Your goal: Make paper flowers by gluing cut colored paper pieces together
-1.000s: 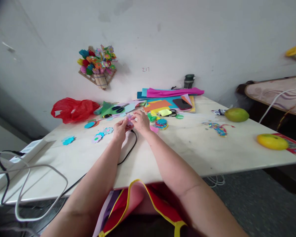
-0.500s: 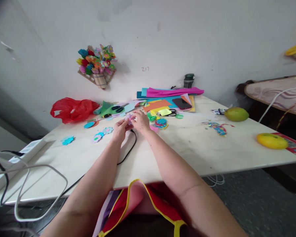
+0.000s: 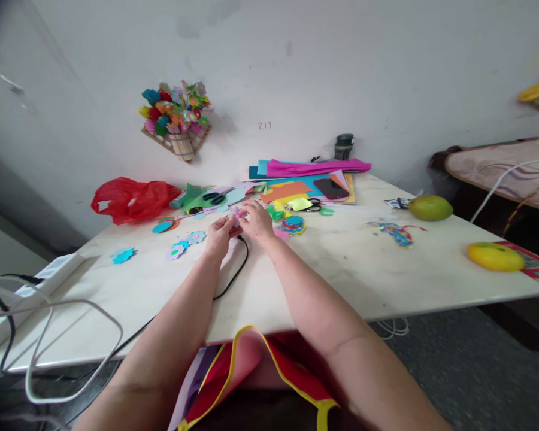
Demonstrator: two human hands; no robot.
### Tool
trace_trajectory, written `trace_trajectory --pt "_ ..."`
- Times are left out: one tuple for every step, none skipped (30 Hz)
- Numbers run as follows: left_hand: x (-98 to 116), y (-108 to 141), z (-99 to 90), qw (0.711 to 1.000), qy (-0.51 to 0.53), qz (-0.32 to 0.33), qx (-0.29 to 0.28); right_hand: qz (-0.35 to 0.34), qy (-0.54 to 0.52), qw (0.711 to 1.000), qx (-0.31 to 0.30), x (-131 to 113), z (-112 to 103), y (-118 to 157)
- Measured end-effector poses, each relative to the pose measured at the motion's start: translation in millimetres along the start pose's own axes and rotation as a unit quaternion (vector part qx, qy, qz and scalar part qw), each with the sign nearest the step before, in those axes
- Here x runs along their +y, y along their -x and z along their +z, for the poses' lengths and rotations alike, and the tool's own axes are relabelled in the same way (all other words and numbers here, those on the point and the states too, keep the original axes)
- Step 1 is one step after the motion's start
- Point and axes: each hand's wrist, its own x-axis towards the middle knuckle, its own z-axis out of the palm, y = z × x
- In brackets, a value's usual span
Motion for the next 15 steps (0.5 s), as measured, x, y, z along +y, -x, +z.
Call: trace_trajectory --pt "-0.2 0.0 0.0 1.0 0.0 0.0 0.002 -0.001 0.002 1.0 -0.002 -0.1 -0.1 0.0" --pt "-0.4 -0.1 0.0 1.0 -0.001 0.0 0.004 -0.003 0.004 1.0 -0.003 -0.2 -0.2 -0.1" --pt "-0.6 -0.1 0.0 1.0 -0.001 0.0 0.005 -0.005 0.005 1.0 -0.004 -0.2 -0.2 -0.1" --pt "-0.7 -0.1 0.1 1.0 0.0 0.0 0.006 -0.006 0.005 1.0 -0.004 -0.1 -0.2 -0.1" --pt "-0.8 -0.1 0.2 1.0 0.0 0.001 0.005 -0.005 0.005 1.0 -0.004 -0.1 -0.2 -0.1" --pt "-0.7 0.1 0.3 1.0 0.0 0.001 0.005 -0.005 0.004 1.0 -0.004 0.0 -0.2 -0.1" --pt "-0.6 0.2 0.4 1.0 0.0 0.002 0.006 -0.004 0.003 1.0 -0.005 0.1 -0.2 0.0" --pt "-0.5 0.4 0.5 1.0 -0.001 0.002 0.006 -0.004 0.003 1.0 -0.006 0.1 -0.2 0.0" --pt "-0.3 0.6 0.6 1.0 -0.002 0.002 0.007 -0.004 0.003 1.0 -0.007 0.1 -0.3 0.1" --pt "0.0 0.8 0.7 1.0 -0.003 0.002 0.007 -0.004 0.004 1.0 -0.009 0.0 -0.4 0.2" --pt "0.1 0.9 0.8 1.0 -0.004 0.001 0.007 -0.004 0.006 1.0 -0.01 0.0 -0.5 0.2" --pt "0.2 0.9 0.8 1.0 -0.005 0.0 0.007 -0.004 0.007 1.0 -0.01 -0.1 -0.6 0.3" --pt "0.2 0.8 0.8 1.0 -0.005 -0.001 0.007 -0.005 0.009 1.0 -0.01 -0.2 -0.8 0.3" --pt "0.1 0.6 0.8 1.0 -0.006 -0.002 0.008 -0.006 0.011 1.0 -0.009 -0.3 -0.9 0.3" --pt "-0.1 0.4 0.8 1.0 -0.008 -0.003 0.009 -0.007 0.014 1.0 -0.01 -0.3 -1.0 0.2"
